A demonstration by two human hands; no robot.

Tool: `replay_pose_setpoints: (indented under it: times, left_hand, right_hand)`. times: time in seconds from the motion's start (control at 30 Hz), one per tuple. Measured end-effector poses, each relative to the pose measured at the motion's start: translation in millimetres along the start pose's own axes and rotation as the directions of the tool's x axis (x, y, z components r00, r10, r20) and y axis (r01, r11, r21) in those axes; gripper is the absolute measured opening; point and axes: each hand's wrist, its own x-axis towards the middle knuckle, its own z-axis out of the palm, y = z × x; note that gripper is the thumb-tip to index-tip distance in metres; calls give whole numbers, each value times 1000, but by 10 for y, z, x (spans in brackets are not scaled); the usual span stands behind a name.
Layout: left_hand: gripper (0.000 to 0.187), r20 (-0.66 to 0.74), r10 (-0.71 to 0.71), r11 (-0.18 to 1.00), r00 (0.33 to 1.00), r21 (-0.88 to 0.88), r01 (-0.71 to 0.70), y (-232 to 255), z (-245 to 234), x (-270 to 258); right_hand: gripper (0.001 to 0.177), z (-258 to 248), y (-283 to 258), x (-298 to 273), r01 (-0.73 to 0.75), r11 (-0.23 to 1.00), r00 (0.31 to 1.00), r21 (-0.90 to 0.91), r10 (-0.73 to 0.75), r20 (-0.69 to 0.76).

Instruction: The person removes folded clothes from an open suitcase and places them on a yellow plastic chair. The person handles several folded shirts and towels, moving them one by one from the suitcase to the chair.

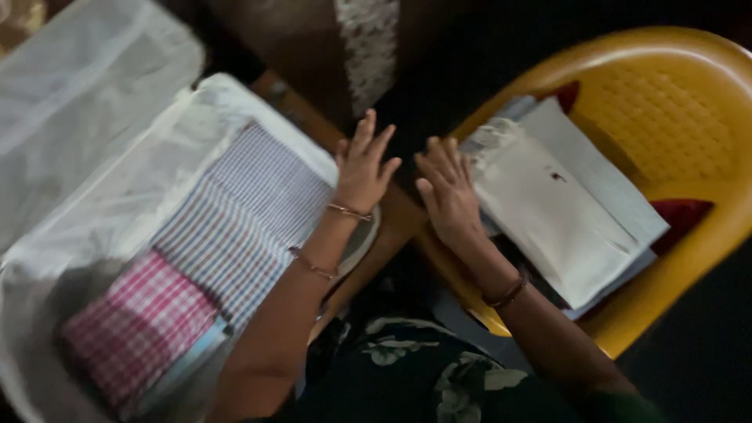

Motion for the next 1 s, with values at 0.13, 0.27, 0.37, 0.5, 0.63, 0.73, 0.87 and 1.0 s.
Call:
replay_pose_setpoints:
  times: [0.13,0.27,0.37,0.5,0.63,0.73,0.87,1.0]
  left_hand:
    - [60,-36,-270,961,962,55,272,-688,-509,-646]
    - [63,-94,-462,887,882,-32,461,-1322,-824,-1443]
    - [64,8,-636,772,772,-3,636,-1764,-913,-1949]
    - [63,94,-736,677,670,88,731,-2260,-1053,-2555]
    - [66,186,-874,459,449,13,888,-2584,-1232,-2950]
    - [61,178,-848,498,500,-58,865,-2713,-1355,-3113]
    - [48,-50,-774,633,632,-115,766,-2821,-1430,-3227]
    - [47,-144,-843,494,518,175,852,-3090,-1572,-3374]
  right_hand:
    - [41,266,-729,313,178,965,970,191,-205,131]
    - [40,653,-1198,479,199,922,946,334,-269,179]
    - [45,995,-1393,564,82,942,917,326,-200,345]
    - [53,1506,-1577,626,-92,973,769,212,-65,636]
    - [50,1970,-1711,569,71,976,672,208,-201,713]
    - [47,2294,-1821,560,142,958,634,247,-280,721]
    - [42,2635,-2001,498,131,961,540,245,-276,795]
    - [48,2823,-2286,354,234,936,477,263,-346,808]
